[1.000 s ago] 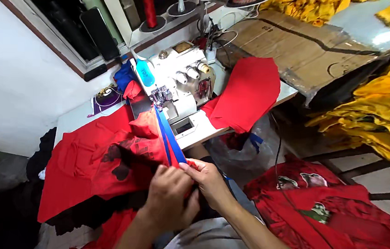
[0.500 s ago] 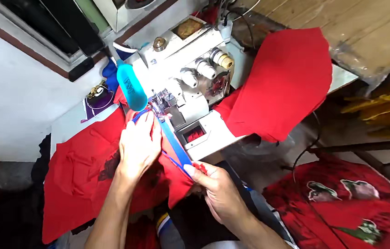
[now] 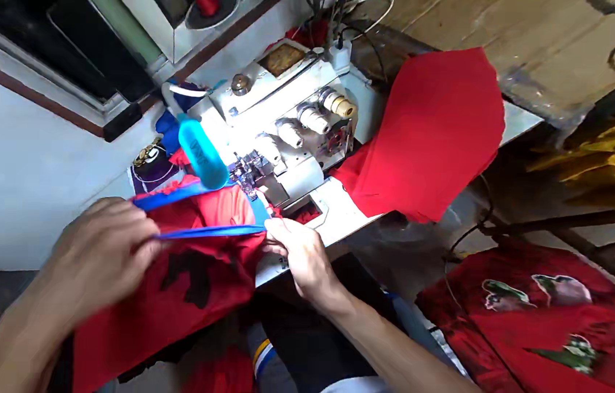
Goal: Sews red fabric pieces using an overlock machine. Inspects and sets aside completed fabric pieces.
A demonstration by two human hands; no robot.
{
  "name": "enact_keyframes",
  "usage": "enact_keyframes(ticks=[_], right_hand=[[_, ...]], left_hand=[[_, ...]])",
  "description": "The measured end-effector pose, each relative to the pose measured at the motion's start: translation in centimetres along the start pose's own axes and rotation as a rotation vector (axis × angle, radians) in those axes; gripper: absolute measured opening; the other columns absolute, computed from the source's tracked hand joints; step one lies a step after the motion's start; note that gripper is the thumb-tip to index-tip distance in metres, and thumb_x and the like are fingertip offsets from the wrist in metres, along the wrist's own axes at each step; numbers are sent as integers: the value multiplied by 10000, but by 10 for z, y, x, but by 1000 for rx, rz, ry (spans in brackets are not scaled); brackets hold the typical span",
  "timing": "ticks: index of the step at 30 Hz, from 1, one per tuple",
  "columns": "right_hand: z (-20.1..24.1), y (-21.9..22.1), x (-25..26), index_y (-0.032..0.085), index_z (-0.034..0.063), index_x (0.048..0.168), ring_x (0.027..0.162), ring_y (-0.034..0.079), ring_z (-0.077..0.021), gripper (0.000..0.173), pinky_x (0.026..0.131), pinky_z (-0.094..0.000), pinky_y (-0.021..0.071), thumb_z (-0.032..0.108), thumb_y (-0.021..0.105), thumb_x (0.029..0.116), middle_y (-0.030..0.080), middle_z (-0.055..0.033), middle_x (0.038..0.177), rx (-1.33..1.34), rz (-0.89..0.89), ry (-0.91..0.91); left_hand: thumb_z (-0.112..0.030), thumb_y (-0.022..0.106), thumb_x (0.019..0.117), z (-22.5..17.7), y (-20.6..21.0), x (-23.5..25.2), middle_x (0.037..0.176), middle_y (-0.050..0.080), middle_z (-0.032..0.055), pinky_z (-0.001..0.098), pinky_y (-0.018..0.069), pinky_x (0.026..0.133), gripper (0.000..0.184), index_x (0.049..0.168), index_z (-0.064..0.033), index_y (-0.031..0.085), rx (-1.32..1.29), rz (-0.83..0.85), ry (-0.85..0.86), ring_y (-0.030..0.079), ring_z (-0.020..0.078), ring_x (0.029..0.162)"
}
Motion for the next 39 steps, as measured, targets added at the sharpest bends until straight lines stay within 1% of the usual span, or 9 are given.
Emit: enact_keyframes(ticks=[3,8,10,13,21,26,29,34,39], right_hand=[[-5,42,-25,523,3,1445,1146,658,-125,445,1004,-336,544,148,518,1024,674,-116,1271,-75,145,-75],[-22,38,-13,615,-79,1172,896,605,24,211,848,-159,507,21,526,1009,664,-44,981,-194,532,43],[-14,3,-6,700,-37,1042,835,648,-92,178,805,-306,541,76,575,987,694,-77,889,-512,410,-112],[-13,-34,-21,730,77,1056,759,712,-104,182,712,-297,629,186,587,1026,726,-7,867,-372,168,-220],[-4,-30,-38,706,28,1001,638,670,-145,165,599,-284,580,146,595,1031,707,-78,791,-104,241,80],[29,-21,-19,706,83,1248,1013,679,-122,380,823,-268,591,117,761,874,648,-89,1295,-656,134,-704],[53,-5,8,762,104,1164,1213,638,-251,283,1010,-397,530,129,736,883,691,-91,1284,-864,236,-1061],[66,7,23,738,95,854,887,697,-252,64,721,-420,562,146,704,872,717,-71,876,-953,335,-1160],[56,-7,-13,702,99,875,800,663,-132,101,695,-319,580,171,773,870,686,-30,913,-775,95,-889]], left_hand=[[-343,576,1037,-85,-45,-25,747,628,67,470,414,1054,362,776,-100,636,-245,-43,116,645,220,828],[-254,597,978,-169,24,-33,588,539,52,360,457,668,346,672,-92,602,-339,-97,132,543,223,583],[-326,593,986,-172,50,-43,620,563,61,356,451,576,354,741,-77,650,-286,-117,3,554,218,568],[-359,573,989,-180,77,-45,692,575,43,318,461,504,330,822,-91,670,-232,-153,-102,574,190,589],[-259,538,988,-195,93,-38,653,530,21,303,445,495,327,703,-116,612,-149,-302,-136,558,178,599],[-127,583,891,-187,79,-39,955,699,105,276,573,598,165,744,-91,648,-157,-418,-311,691,178,784],[-90,595,854,-179,68,-39,897,703,102,259,567,583,101,770,-63,645,-116,-479,-374,694,162,741],[-132,656,846,-171,68,-39,819,693,99,346,566,549,245,1036,13,710,-37,-392,-577,683,202,659],[-278,618,938,-167,65,-34,720,629,32,281,513,513,259,797,-75,695,-75,-424,-601,621,133,610]])
Point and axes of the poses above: each hand's wrist, its own x-axis towards the middle knuckle, its own y-axis out of the palm, z = x × y, the point moved 4 cm from there along x, towards the middle knuckle
